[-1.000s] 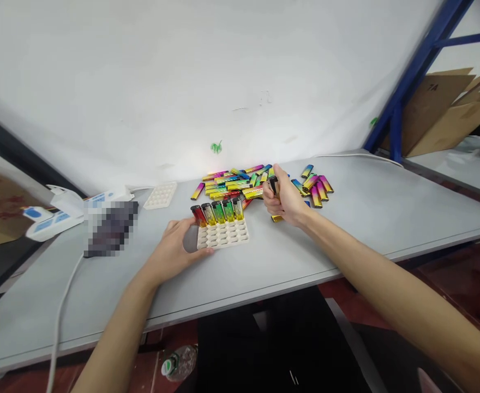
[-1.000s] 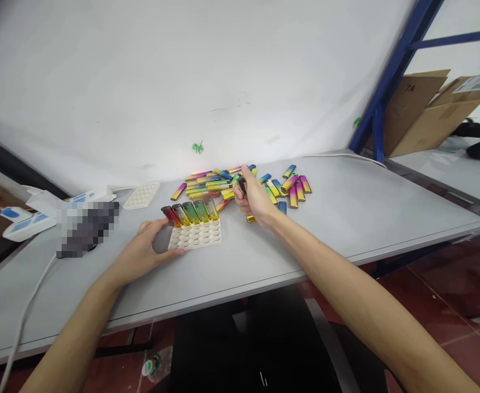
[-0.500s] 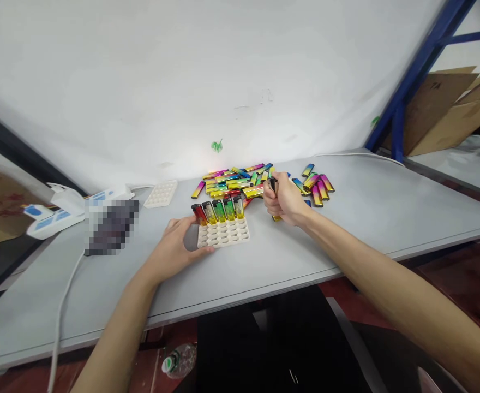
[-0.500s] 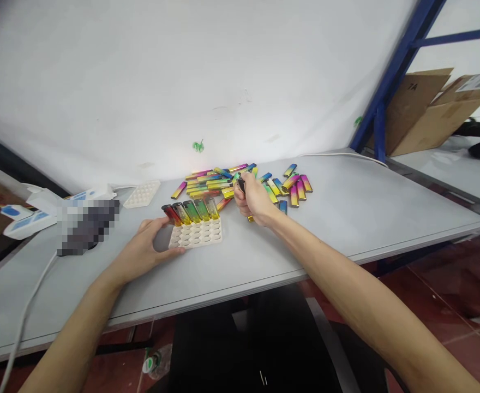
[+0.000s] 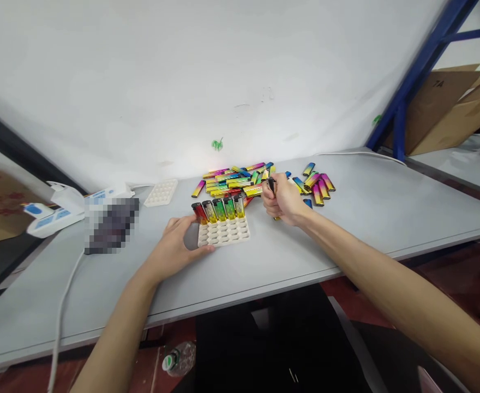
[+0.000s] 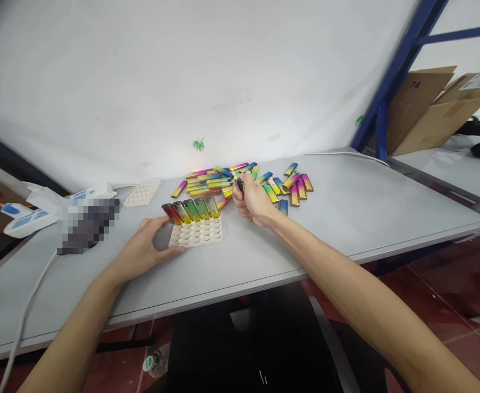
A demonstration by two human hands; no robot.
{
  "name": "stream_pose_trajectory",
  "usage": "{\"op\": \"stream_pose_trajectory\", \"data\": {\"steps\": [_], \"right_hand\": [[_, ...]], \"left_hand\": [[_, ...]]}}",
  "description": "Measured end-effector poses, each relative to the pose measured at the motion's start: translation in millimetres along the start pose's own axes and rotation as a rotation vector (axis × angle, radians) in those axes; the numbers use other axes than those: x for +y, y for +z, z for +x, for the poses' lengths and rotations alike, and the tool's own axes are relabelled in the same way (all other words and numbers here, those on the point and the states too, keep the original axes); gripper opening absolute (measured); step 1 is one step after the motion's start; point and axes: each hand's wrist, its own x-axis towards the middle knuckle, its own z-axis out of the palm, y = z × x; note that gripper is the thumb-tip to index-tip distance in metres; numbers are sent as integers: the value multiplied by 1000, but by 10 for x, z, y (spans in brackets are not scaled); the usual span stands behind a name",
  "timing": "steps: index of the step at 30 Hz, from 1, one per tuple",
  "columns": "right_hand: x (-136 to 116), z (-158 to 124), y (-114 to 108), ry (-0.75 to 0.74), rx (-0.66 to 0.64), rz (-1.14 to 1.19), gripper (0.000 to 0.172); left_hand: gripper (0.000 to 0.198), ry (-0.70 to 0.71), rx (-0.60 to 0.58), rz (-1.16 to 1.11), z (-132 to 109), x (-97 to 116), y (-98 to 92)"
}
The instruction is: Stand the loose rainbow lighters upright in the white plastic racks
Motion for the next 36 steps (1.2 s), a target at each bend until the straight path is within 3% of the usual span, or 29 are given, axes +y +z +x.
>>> {"op": "stream_pose_trajectory", "data": {"steps": [8,11,15,20,26,36], "right_hand": [[27,3,2,32,-52,4,54],[54,41,-33,-76,-29,-29,49],[31,-1,-27,-335,-36,-318,34],[-1,-221,305,-508,-201,-481,27],[129,-169,772,-673,-191,-749,13],[400,-36,881,-655,-136,-1054,15]], "left_hand": [[83,7,-2,-6,0,-3,10],[85,1,3,-18,2,4,12],[84,4,3,-23,1,14,11],[77,46,26,-25,-8,24,20],[73,17,21,-32,-7,31,33],[65,71,22,-32,11,36,47]]}}
